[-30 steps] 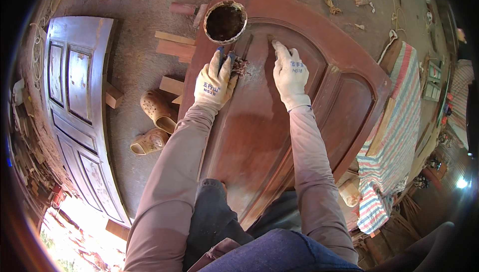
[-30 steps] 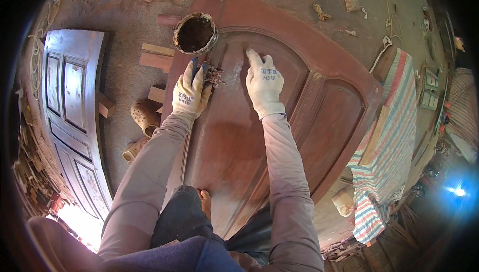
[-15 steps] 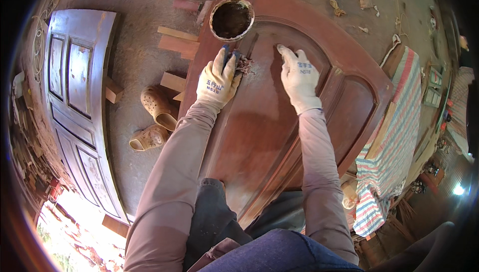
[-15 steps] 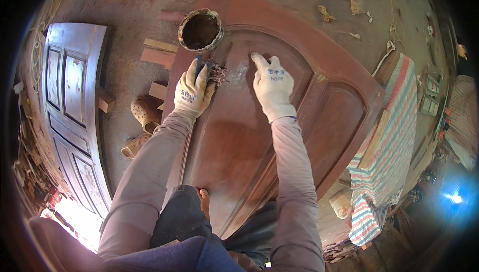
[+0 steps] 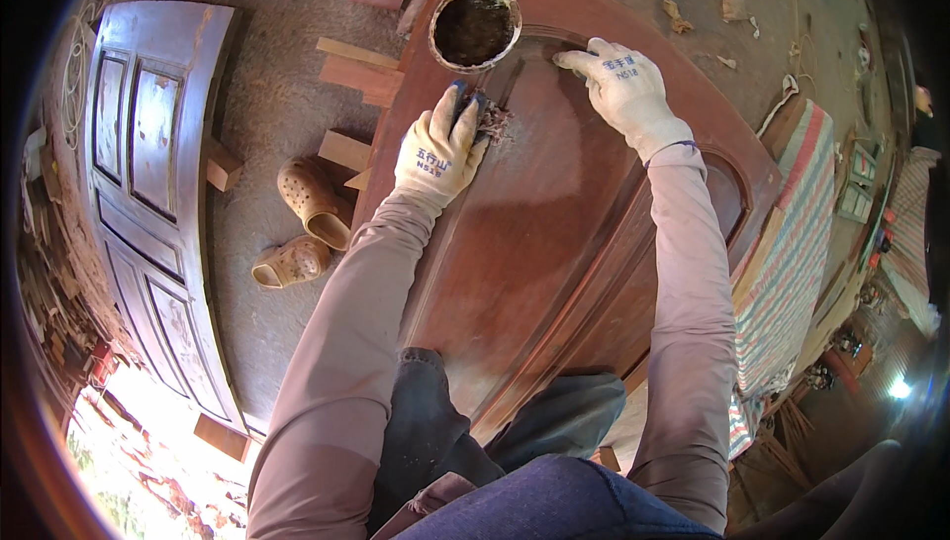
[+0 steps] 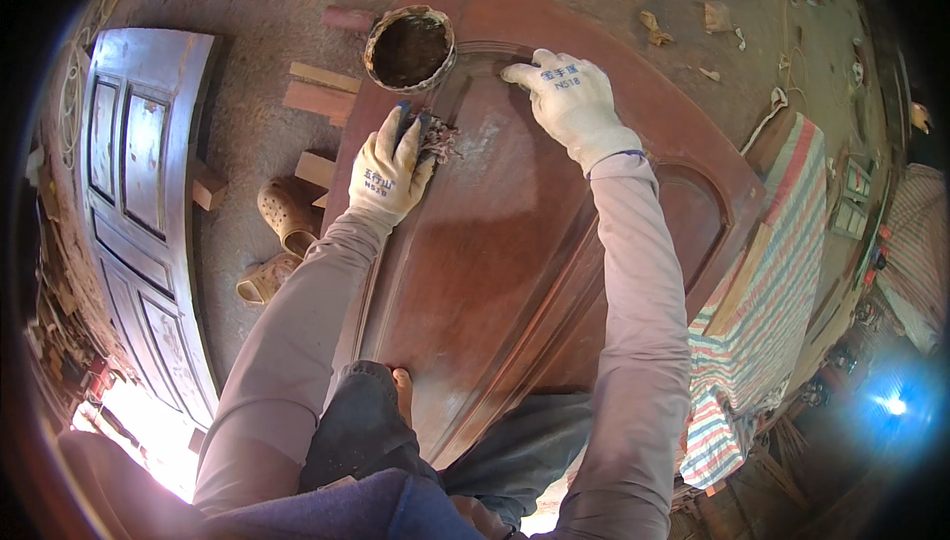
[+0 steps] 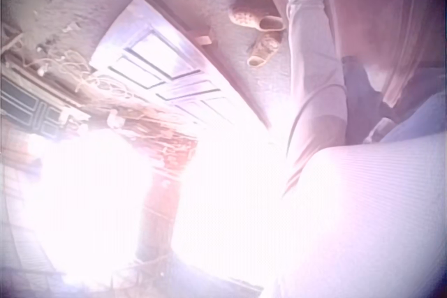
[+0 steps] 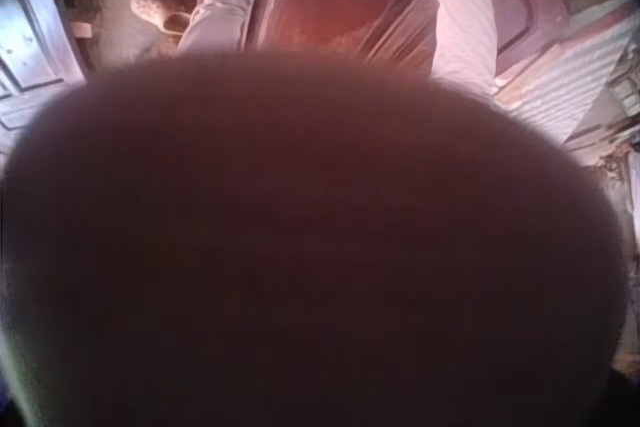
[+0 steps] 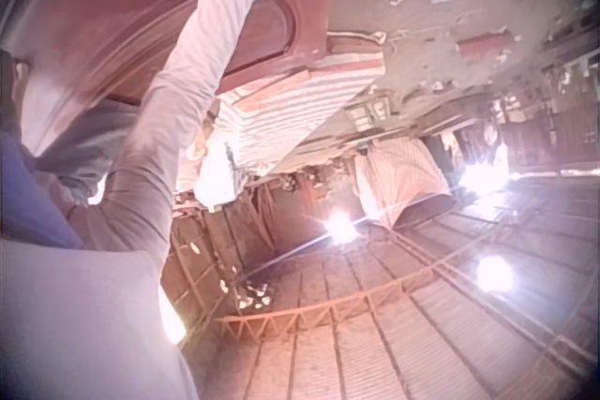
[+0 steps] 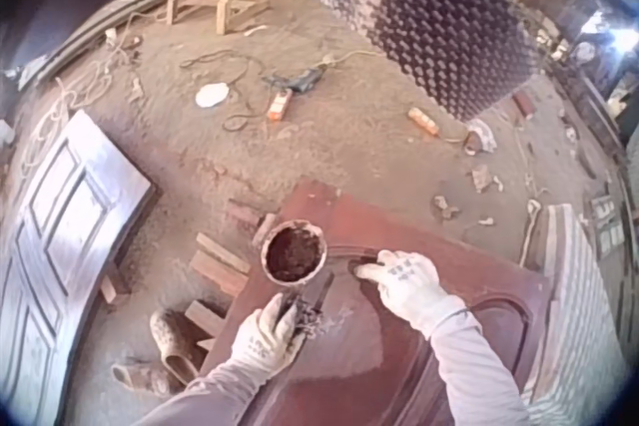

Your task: The person applies a dark filler paste to a large reddish-brown wooden door using a small tool and a cloth. They repeatedly scoop filler from a container, apply it to the surface, and wipe it smooth, focusing on the panels and grooves.

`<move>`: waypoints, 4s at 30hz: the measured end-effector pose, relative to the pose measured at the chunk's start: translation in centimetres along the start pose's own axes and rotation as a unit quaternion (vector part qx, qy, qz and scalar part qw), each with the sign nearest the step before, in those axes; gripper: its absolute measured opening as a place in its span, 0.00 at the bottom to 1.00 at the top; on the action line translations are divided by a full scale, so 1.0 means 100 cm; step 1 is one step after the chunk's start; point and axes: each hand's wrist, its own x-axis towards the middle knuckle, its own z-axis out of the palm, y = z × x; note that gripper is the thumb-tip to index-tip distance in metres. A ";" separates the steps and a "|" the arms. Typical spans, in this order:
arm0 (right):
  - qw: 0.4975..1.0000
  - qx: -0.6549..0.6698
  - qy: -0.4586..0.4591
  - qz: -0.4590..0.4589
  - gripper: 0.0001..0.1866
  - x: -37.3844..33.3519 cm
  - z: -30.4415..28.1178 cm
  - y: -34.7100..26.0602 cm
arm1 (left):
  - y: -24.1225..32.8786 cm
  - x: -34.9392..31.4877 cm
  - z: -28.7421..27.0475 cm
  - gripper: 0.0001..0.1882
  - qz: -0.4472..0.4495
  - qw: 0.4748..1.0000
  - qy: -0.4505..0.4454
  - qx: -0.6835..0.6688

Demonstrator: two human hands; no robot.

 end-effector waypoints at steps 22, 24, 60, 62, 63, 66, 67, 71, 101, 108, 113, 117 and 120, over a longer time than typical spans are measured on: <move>0.987 0.033 -0.148 0.055 0.22 0.006 -0.024 0.012 | 0.000 0.001 -0.001 0.31 0.005 1.000 0.023 -0.012; 0.992 0.030 -0.115 0.040 0.21 0.000 -0.021 0.019 | 0.000 0.001 -0.003 0.32 0.000 1.000 0.010 -0.020; 0.979 -0.039 -0.049 0.196 0.11 0.031 -0.024 0.025 | 0.001 0.004 -0.004 0.31 0.008 0.999 0.010 -0.034; 0.977 0.033 0.028 0.209 0.09 0.026 -0.043 0.003 | 0.001 0.003 -0.007 0.31 0.006 1.000 -0.002 -0.031; 0.972 0.068 0.068 0.215 0.08 0.024 -0.053 -0.012 | 0.001 0.002 -0.008 0.31 0.000 1.000 -0.001 -0.026; 0.981 0.106 0.144 0.075 0.07 0.030 -0.065 -0.060 | -0.001 0.000 -0.003 0.30 -0.004 1.000 0.016 -0.010; 0.985 0.085 0.143 0.051 0.07 0.033 -0.067 -0.074 | 0.000 0.000 -0.001 0.29 0.001 0.999 0.031 -0.004; 0.990 0.020 0.136 -0.002 0.07 0.056 -0.055 -0.099 | 0.003 0.003 0.001 0.28 0.009 0.998 0.059 -0.025; 0.929 0.213 0.026 0.300 0.39 -0.219 0.078 -0.294 | 0.033 -0.156 -0.026 0.23 0.059 0.994 -0.031 -0.092; 0.894 0.392 0.094 0.197 0.42 -0.203 0.075 -0.257 | 0.016 -0.166 -0.012 0.25 0.090 0.995 0.026 -0.022; 0.952 0.294 0.064 -0.051 0.38 -0.203 0.054 -0.197 | 0.023 -0.162 -0.018 0.27 0.065 0.998 -0.003 -0.015; 0.974 0.154 0.078 -0.148 0.29 -0.218 0.040 -0.095 | 0.048 -0.165 -0.050 0.31 -0.021 0.996 -0.074 -0.033; 0.992 0.068 0.105 0.018 0.33 -0.233 0.013 -0.028 | 0.047 -0.200 -0.066 0.33 -0.065 0.991 -0.120 -0.008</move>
